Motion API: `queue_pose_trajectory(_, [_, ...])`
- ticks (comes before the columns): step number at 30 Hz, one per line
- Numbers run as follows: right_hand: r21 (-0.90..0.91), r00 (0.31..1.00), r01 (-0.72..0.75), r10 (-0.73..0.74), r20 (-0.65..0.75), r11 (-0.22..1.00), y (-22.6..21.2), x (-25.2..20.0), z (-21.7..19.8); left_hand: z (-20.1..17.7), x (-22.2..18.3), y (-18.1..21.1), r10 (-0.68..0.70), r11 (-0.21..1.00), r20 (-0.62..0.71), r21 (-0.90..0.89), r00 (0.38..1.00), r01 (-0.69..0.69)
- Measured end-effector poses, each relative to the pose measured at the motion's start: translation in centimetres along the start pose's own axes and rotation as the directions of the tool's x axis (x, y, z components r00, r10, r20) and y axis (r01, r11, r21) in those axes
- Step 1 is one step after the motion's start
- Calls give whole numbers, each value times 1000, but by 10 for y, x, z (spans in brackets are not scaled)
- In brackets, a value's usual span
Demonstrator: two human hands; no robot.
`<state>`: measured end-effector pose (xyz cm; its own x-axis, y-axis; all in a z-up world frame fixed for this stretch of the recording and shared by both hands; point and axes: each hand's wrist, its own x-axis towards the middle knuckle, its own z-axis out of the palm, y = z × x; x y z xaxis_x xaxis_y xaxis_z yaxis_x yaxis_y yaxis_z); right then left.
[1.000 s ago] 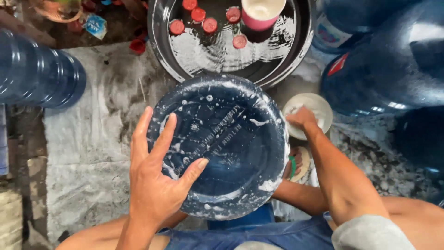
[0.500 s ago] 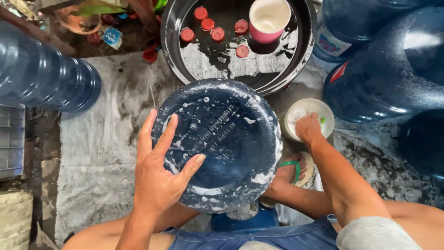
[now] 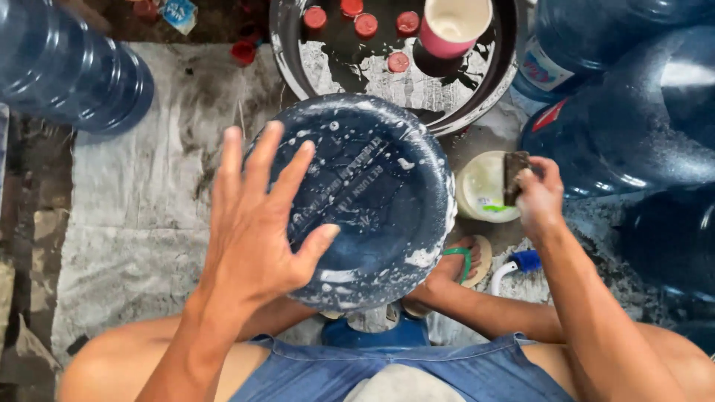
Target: Scrubbing the exterior of a large plastic water jug using a sponge and soapy water to remove dirt.
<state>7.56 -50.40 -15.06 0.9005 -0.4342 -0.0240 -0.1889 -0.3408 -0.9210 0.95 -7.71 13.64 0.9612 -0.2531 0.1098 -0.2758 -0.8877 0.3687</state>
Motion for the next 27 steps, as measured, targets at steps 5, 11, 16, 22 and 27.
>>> queue_pose_trajectory(5, [524,780,-623,415,468,581,-146,-58,-20,1,25,15,-90,996,20,3,996,90])
queue_pose_trajectory(11, [507,932,-286,115,343,813,-200,-107,-7,19,34,19,-87,985,-8,147,996,87])
queue_pose_trajectory(16, [-71,867,406,-359,346,911,-276,-170,9,10,37,20,-157,981,155,135,975,136])
queue_pose_trajectory(22, [561,892,87,-315,324,823,-246,-178,24,12,32,16,-132,967,92,230,987,108])
queue_pose_trajectory(27, [-78,637,767,-741,212,637,-279,-175,21,16,34,23,-151,950,54,285,987,130])
